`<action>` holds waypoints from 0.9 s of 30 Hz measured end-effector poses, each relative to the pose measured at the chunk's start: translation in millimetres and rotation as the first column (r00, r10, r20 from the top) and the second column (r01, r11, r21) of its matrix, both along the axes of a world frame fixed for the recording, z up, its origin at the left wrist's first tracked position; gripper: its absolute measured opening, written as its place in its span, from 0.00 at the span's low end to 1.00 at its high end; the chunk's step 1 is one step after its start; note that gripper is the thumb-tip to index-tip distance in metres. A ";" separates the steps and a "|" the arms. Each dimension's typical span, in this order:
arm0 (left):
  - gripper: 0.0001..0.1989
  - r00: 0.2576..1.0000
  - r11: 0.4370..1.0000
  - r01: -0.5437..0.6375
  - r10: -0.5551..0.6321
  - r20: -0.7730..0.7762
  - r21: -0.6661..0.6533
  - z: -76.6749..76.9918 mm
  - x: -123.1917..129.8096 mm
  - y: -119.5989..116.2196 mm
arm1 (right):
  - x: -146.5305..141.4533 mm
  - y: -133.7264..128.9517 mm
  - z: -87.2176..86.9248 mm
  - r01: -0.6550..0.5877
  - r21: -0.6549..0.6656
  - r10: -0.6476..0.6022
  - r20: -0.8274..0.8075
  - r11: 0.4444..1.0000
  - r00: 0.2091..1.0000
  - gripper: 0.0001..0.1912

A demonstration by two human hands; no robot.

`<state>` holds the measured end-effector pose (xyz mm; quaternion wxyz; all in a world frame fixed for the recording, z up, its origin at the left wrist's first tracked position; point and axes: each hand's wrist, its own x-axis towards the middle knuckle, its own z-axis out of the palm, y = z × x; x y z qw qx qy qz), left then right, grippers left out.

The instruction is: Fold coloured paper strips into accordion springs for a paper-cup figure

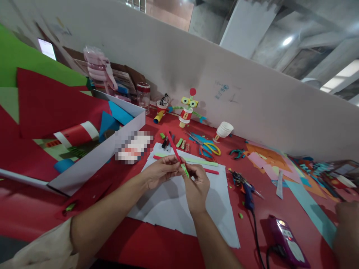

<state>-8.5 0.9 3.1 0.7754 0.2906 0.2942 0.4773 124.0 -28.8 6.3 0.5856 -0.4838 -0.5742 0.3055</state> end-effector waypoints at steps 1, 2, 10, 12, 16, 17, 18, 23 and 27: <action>0.10 1.000 1.000 0.010 -0.010 0.006 0.001 -1.0 0.4 0.1 | 0.1 0.2 0.6 0.000 -0.008 0.000 0.004 1.000 1.000 0.03; 0.10 1.000 1.000 0.020 -0.020 0.011 0.007 -1.9 0.6 0.3 | 0.0 0.4 1.0 -0.006 -0.021 0.006 0.003 1.000 1.000 0.02; 0.13 0.999 0.991 0.006 0.000 -0.044 0.131 1.0 -1.2 2.6 | -4.9 3.6 -9.9 -0.096 -0.158 0.072 -0.154 0.983 0.985 0.12; 0.14 0.998 0.990 -0.015 0.023 -0.054 0.140 2.3 -0.9 2.6 | -5.9 4.7 -12.0 -0.105 -0.169 0.073 -0.186 0.980 0.980 0.12; 0.14 0.997 0.987 -0.003 0.016 -0.075 0.163 2.4 -0.4 1.8 | -6.2 6.3 -9.6 -0.201 -0.176 0.152 -0.256 0.964 0.955 0.11; 0.13 0.997 0.985 0.010 0.004 -0.080 0.171 2.2 -0.4 1.5 | -5.7 6.4 -8.5 -0.210 -0.169 0.165 -0.247 0.963 0.955 0.10; 0.13 0.996 0.984 0.023 -0.008 -0.086 0.176 2.2 -0.6 1.2 | -5.0 6.3 -7.5 -0.206 -0.163 0.167 -0.224 0.965 0.960 0.08; 0.12 0.994 0.983 0.058 -0.041 -0.106 0.172 3.3 -2.4 1.0 | -0.7 5.4 -5.6 -0.142 -0.114 0.136 -0.053 0.983 0.989 0.03; 0.13 0.996 0.982 0.058 -0.044 -0.082 0.180 1.9 -3.3 1.7 | 1.3 4.5 -4.2 -0.103 -0.063 0.107 0.065 0.993 0.992 0.04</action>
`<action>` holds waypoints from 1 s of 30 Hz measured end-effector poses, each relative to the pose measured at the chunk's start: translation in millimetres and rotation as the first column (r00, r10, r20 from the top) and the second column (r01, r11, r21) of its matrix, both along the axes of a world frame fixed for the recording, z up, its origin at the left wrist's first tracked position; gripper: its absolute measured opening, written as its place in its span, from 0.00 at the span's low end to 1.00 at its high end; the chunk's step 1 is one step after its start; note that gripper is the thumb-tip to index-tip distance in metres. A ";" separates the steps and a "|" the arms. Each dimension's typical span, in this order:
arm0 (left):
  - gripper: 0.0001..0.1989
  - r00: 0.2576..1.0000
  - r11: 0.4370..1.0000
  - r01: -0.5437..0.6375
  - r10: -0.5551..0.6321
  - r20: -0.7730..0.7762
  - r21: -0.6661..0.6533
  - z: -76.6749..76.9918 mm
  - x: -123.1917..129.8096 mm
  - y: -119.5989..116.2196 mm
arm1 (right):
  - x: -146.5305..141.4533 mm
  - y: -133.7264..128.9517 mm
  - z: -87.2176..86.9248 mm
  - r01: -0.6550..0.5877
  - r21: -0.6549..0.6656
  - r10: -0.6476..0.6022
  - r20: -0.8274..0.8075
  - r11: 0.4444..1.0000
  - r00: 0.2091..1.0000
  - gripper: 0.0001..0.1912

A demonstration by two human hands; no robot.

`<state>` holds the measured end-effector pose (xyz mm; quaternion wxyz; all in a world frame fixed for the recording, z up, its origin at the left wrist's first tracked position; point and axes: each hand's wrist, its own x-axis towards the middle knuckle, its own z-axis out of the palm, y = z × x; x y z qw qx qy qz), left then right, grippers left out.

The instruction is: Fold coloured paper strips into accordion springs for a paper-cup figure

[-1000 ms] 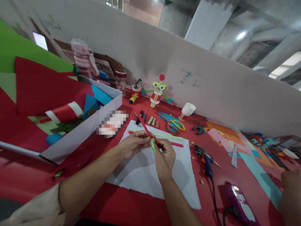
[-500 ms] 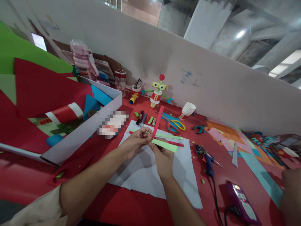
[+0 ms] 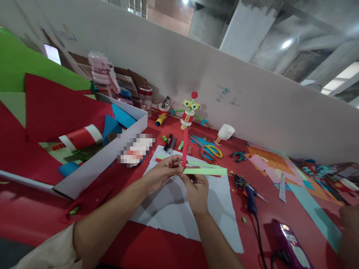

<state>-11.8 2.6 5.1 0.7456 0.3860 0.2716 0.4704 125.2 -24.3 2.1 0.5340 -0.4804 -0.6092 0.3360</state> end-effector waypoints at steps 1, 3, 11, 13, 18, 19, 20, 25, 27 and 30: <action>0.13 1.000 1.000 0.006 -0.005 0.009 -0.009 -0.7 0.2 -0.1 | 0.2 -0.4 0.9 0.010 0.014 -0.010 0.014 1.000 1.000 0.05; 0.14 0.999 0.998 0.014 -0.012 0.037 -0.054 -1.7 1.1 -0.7 | 0.0 -1.7 3.2 0.006 0.050 -0.007 0.020 0.999 1.000 0.07; 0.17 0.992 0.991 0.028 -0.012 0.127 -0.131 3.6 0.1 -0.5 | -1.8 -2.8 7.2 -0.047 0.085 0.049 -0.028 0.995 0.998 0.02; 0.15 0.996 0.992 -0.009 0.020 0.087 -0.125 4.2 -0.4 0.0 | -2.1 -1.9 5.2 -0.043 0.034 0.045 -0.051 0.998 0.998 0.03; 0.11 0.984 0.982 -0.174 0.172 -0.037 -0.072 4.4 1.6 -1.2 | -3.7 0.1 0.4 -0.016 -0.127 -0.003 -0.151 0.992 0.989 0.07; 0.11 0.979 0.978 -0.202 0.199 -0.051 -0.056 4.3 2.4 -1.6 | -3.8 0.7 -0.3 -0.016 -0.147 -0.008 -0.161 0.989 0.987 0.06; 0.10 0.975 0.976 -0.217 0.215 -0.059 -0.033 4.0 3.3 -1.9 | -3.9 1.3 -1.0 -0.014 -0.163 -0.014 -0.172 0.986 0.985 0.06; 0.08 0.962 0.963 -0.267 0.268 -0.059 0.025 1.5 6.8 -2.0 | -2.6 3.5 -4.0 -0.047 -0.158 0.008 -0.238 0.986 0.971 0.07; 0.07 0.964 0.966 -0.257 0.259 -0.055 0.041 0.8 7.5 -2.0 | -1.7 3.8 -4.7 -0.049 -0.139 0.012 -0.252 0.989 0.968 0.06; 0.07 0.972 0.971 -0.230 0.233 -0.041 0.056 -0.3 8.0 -2.3 | -1.3 4.3 -5.5 -0.046 -0.180 -0.013 -0.312 0.983 0.950 0.07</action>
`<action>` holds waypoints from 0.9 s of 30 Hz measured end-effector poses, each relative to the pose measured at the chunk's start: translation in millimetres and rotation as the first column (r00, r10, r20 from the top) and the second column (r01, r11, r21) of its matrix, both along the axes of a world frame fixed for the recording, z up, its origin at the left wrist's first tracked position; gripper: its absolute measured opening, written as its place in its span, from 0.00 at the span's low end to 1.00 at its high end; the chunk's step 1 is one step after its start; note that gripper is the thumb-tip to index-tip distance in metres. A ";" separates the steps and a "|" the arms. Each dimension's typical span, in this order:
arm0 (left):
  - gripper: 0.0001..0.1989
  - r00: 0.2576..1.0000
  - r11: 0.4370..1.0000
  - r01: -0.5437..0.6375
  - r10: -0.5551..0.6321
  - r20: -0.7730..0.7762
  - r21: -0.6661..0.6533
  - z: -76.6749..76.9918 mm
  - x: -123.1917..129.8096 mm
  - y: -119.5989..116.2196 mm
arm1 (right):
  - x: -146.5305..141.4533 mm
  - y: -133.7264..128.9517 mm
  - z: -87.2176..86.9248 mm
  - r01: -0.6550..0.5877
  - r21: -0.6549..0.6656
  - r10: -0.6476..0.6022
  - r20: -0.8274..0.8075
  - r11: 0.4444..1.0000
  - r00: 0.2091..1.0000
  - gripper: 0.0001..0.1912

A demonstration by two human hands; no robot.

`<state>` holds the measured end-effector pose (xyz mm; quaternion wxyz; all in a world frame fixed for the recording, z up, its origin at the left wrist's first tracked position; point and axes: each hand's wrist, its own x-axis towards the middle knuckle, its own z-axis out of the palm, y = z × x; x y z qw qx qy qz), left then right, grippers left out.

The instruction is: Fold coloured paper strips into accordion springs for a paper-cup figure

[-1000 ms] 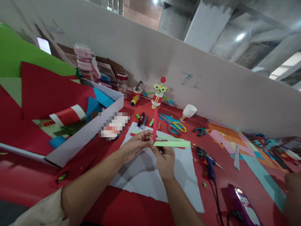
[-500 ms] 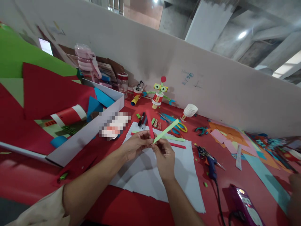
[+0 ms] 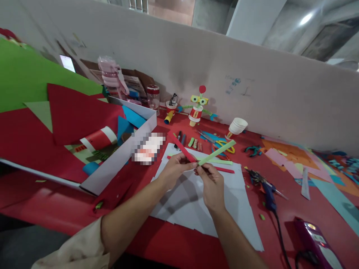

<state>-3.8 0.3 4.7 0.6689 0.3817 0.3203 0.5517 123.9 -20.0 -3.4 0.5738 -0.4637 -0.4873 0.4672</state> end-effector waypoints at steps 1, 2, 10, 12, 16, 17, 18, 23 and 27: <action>0.07 1.000 1.000 -0.002 0.002 -0.004 0.000 -0.4 0.1 -0.1 | -0.3 0.1 -0.2 -0.001 -0.028 0.000 -0.042 1.000 0.999 0.07; 0.07 1.000 1.000 -0.010 0.010 -0.017 0.001 -0.9 0.1 -0.1 | -0.9 0.3 -0.2 -0.005 -0.057 0.000 -0.087 0.998 0.996 0.08; 0.07 0.997 1.000 -0.016 0.016 -0.069 -0.002 1.5 -0.8 -0.1 | -4.4 -0.4 2.4 -0.015 -0.095 -0.006 -0.215 0.995 0.977 0.09; 0.07 0.997 1.000 -0.022 0.021 -0.072 -0.015 3.3 -1.0 -0.2 | -4.0 -1.0 2.2 -0.013 -0.074 -0.001 -0.183 0.997 0.983 0.08; 0.08 0.988 0.996 -0.081 0.075 -0.136 -0.042 2.9 -1.2 0.5 | -4.0 -1.9 1.3 0.001 -0.057 -0.008 -0.131 0.998 0.991 0.08; 0.08 0.985 0.995 -0.089 0.082 -0.150 -0.041 1.9 -1.2 0.9 | -4.3 -1.8 1.3 0.003 -0.060 -0.011 -0.133 0.998 0.991 0.08; 0.07 0.983 0.995 -0.093 0.085 -0.160 -0.037 0.8 -1.3 1.3 | -4.6 -1.6 1.5 0.002 -0.065 -0.011 -0.140 0.998 0.990 0.08; 0.05 0.978 0.995 -0.095 0.088 -0.187 -0.032 -2.4 -2.0 2.6 | -5.7 -0.1 5.6 -0.011 -0.121 -0.016 -0.220 0.993 0.975 0.08; 0.04 0.979 0.997 -0.078 0.071 -0.190 -0.028 -0.7 -3.0 2.4 | -5.5 0.3 8.9 -0.038 -0.159 -0.004 -0.259 0.987 0.966 0.06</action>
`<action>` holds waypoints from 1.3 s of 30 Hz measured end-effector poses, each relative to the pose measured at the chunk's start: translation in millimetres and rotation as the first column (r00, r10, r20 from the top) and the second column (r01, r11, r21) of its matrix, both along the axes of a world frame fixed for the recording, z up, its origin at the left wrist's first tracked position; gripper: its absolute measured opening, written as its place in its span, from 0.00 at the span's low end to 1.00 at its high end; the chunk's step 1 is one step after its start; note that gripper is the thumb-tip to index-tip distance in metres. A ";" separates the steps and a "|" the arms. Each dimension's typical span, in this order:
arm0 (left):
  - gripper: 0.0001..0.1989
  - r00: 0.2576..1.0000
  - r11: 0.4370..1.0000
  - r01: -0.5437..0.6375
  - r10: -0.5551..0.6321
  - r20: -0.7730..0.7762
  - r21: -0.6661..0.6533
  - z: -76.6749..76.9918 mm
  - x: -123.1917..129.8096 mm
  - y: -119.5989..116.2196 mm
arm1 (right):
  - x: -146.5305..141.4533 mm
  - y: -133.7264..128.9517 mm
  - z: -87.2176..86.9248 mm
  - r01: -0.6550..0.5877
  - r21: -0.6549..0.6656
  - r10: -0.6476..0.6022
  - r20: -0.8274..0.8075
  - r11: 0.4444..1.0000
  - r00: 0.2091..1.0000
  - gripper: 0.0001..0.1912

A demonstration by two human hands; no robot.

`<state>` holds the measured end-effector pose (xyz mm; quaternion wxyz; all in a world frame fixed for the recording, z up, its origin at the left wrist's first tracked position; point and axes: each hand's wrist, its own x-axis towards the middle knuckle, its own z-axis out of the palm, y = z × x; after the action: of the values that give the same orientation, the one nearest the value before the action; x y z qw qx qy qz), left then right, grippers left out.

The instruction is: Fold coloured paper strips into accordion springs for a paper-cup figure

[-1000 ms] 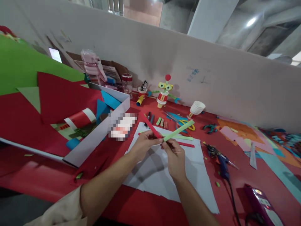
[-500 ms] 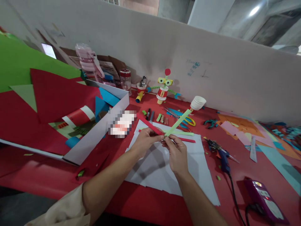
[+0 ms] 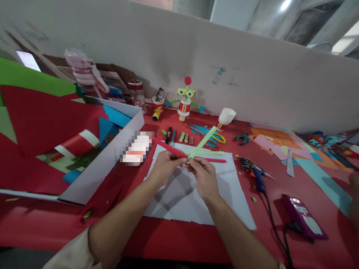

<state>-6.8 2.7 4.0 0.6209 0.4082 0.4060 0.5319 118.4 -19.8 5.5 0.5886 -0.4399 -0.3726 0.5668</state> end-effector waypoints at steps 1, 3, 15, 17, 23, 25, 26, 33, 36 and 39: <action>0.04 1.000 1.000 0.003 -0.003 -0.005 -0.001 0.5 0.0 -0.2 | 0.2 0.1 0.4 -0.003 -0.005 0.003 -0.005 1.000 1.000 0.06; 0.04 1.000 1.000 0.000 0.000 -0.011 -0.002 0.9 0.5 -0.9 | 1.0 0.8 0.9 0.002 -0.014 -0.003 -0.020 1.000 1.000 0.06; 0.07 0.997 0.999 0.034 -0.033 0.072 -0.018 0.9 9.6 -8.8 | 4.0 5.6 1.9 0.031 -0.088 -0.040 -0.102 0.996 0.994 0.07; 0.07 0.998 0.999 0.007 -0.004 0.061 -0.042 1.8 11.7 -10.4 | 4.2 5.8 2.0 0.032 -0.088 -0.040 -0.091 0.996 0.995 0.07; 0.08 0.999 0.999 -0.028 0.029 0.023 -0.041 5.3 17.5 -14.4 | 6.2 7.4 3.0 0.027 -0.089 -0.031 -0.046 0.996 0.998 0.06; 0.07 0.998 0.998 -0.055 0.055 0.021 -0.011 5.0 18.5 -15.0 | 6.3 7.5 2.5 0.032 -0.088 -0.036 -0.046 0.996 0.998 0.06; 0.06 0.997 0.998 -0.069 0.069 0.021 0.003 4.4 18.8 -15.2 | 6.3 7.5 2.0 0.033 -0.090 -0.038 -0.054 0.995 0.998 0.06; 0.06 0.993 0.993 -0.120 0.119 0.020 0.023 1.3 20.0 -15.5 | 6.0 7.7 -1.7 0.016 -0.113 -0.031 -0.133 0.994 0.991 0.07; 0.06 0.988 0.991 -0.135 0.136 0.067 -0.020 0.7 21.2 -15.6 | 5.5 7.4 -1.2 0.012 -0.098 -0.022 -0.101 0.995 0.995 0.07; 0.06 0.983 0.991 -0.132 0.136 0.120 -0.037 -0.7 21.2 -15.0 | 5.3 6.9 -0.3 -0.003 -0.047 0.002 -0.026 0.999 1.000 0.07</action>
<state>14.4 -12.3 3.2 0.6132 0.3376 0.4014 0.5906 123.7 -12.9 5.2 0.5821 -0.4459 -0.3522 0.5817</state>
